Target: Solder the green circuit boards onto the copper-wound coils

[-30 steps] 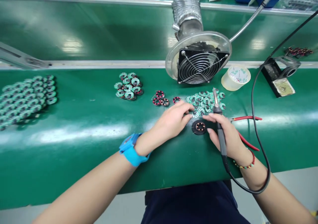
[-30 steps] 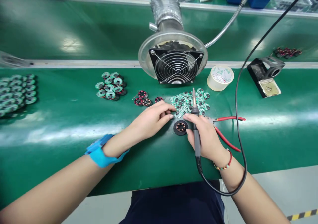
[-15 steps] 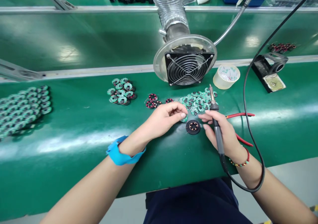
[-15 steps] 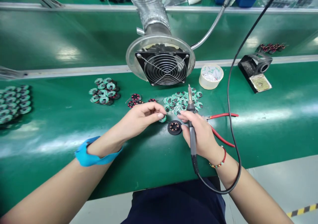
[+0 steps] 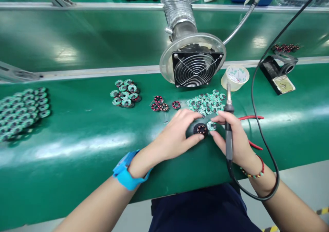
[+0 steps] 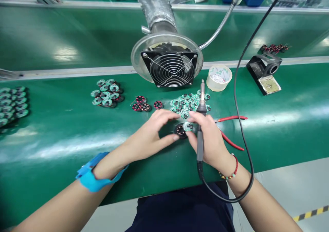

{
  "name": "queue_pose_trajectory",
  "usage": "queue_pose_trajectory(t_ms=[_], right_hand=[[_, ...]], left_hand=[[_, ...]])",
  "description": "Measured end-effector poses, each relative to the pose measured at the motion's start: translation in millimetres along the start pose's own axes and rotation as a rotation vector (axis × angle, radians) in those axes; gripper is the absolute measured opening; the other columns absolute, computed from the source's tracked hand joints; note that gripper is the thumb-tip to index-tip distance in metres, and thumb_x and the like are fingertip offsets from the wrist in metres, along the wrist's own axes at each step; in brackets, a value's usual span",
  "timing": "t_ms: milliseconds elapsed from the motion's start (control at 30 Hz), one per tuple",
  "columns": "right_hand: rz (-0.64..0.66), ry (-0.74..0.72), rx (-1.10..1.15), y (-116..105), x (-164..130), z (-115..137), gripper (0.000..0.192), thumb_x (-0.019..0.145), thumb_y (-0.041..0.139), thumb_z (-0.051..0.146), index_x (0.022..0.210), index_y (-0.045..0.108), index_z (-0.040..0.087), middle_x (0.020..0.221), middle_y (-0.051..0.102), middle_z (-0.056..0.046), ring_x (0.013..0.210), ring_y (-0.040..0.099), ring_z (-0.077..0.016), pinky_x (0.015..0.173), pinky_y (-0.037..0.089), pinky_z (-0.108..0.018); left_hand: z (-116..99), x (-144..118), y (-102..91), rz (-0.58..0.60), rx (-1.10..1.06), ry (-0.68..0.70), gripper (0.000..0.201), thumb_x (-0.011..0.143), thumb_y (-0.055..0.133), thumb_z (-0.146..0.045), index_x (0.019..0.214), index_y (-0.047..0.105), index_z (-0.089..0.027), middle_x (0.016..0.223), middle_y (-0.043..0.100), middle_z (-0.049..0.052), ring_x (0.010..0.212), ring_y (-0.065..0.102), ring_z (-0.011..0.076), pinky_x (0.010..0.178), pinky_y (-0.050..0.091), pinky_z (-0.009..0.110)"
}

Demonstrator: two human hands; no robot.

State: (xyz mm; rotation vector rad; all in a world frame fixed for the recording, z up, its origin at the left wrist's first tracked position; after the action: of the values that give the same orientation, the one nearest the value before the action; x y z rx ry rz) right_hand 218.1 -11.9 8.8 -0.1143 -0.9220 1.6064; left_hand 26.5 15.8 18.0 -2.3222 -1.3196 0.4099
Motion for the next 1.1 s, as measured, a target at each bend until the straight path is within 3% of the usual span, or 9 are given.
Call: queue_pose_trajectory(t_ms=[67,133,400,533,700,933,1100], right_hand=[[-0.029,0.054,0.021,-2,-3,-9,0.061,0.088,0.061,0.012,0.142,0.036,0.029,0.112,0.062,-0.006,0.101,0.062,-0.0223,0.093,0.055,-0.044],[-0.036,0.082,0.054,-3,-6,-14,0.063,0.087,0.061,0.011,0.142,0.035,0.028,0.112,0.060,-0.006,0.102,0.061,-0.0208,0.094,0.054,-0.043],[0.114,0.077,0.256,13,-5,-3,0.067,0.086,0.061,0.009,0.144,0.031,0.028,0.111,0.059,-0.005,0.105,0.060,-0.0196,0.098,0.053,-0.040],[0.236,0.083,0.310,25,-5,-2,0.067,0.087,0.060,0.009,0.144,0.031,0.030,0.113,0.060,-0.005,0.111,0.058,-0.0214,0.102,0.050,-0.043],[0.241,0.113,0.309,26,-6,-4,0.067,0.088,0.058,0.007,0.144,0.030,0.030,0.116,0.060,-0.005,0.115,0.057,-0.0203,0.107,0.046,-0.045],[0.208,0.165,0.276,23,-8,-5,0.064,0.089,0.059,0.008,0.143,0.032,0.030,0.117,0.060,-0.004,0.113,0.058,-0.0163,0.104,0.047,-0.036],[0.217,0.176,0.266,25,-7,-7,0.065,0.089,0.060,0.008,0.144,0.032,0.029,0.118,0.060,-0.004,0.111,0.058,-0.0161,0.103,0.047,-0.035]], left_hand=[[3,0,7.9,0.074,0.245,0.065,0.037,0.086,0.062,-0.022,0.122,0.056,-0.017,0.124,0.057,0.013,0.114,0.049,0.0296,0.097,0.041,0.048],[6,0,16.3,0.090,0.367,0.079,0.028,0.090,0.054,-0.018,0.118,0.059,-0.015,0.120,0.059,0.013,0.108,0.049,0.0292,0.091,0.041,0.047],[13,-12,34.8,-0.121,0.496,-0.012,0.011,0.090,0.054,-0.019,0.099,0.060,-0.016,0.101,0.059,0.009,0.093,0.048,0.0254,0.078,0.040,0.040],[15,-14,32.6,-0.087,0.448,-0.028,0.017,0.086,0.052,-0.012,0.101,0.058,-0.017,0.102,0.058,0.009,0.093,0.048,0.0254,0.078,0.040,0.040],[17,-13,18.4,0.013,0.308,0.003,0.024,0.088,0.052,-0.012,0.112,0.053,-0.014,0.107,0.058,0.010,0.097,0.048,0.0258,0.082,0.041,0.042],[20,-10,7.4,0.032,0.255,0.007,0.007,0.093,0.050,-0.011,0.096,0.053,-0.016,0.095,0.059,0.006,0.089,0.048,0.0225,0.080,0.040,0.040],[20,-9,4.2,-0.008,0.157,0.055,0.011,0.094,0.050,-0.010,0.087,0.055,-0.017,0.087,0.059,0.002,0.084,0.050,0.0185,0.078,0.041,0.034]])
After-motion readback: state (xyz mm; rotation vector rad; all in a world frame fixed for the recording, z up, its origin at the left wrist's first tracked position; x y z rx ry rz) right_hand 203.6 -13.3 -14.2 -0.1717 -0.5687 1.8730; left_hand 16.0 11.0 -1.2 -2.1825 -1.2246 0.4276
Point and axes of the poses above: each hand's wrist, its own x-axis towards the middle knuckle, its own y-axis out of the palm, z = x × y, the point moved 2 cm from there along x, towards the middle knuckle
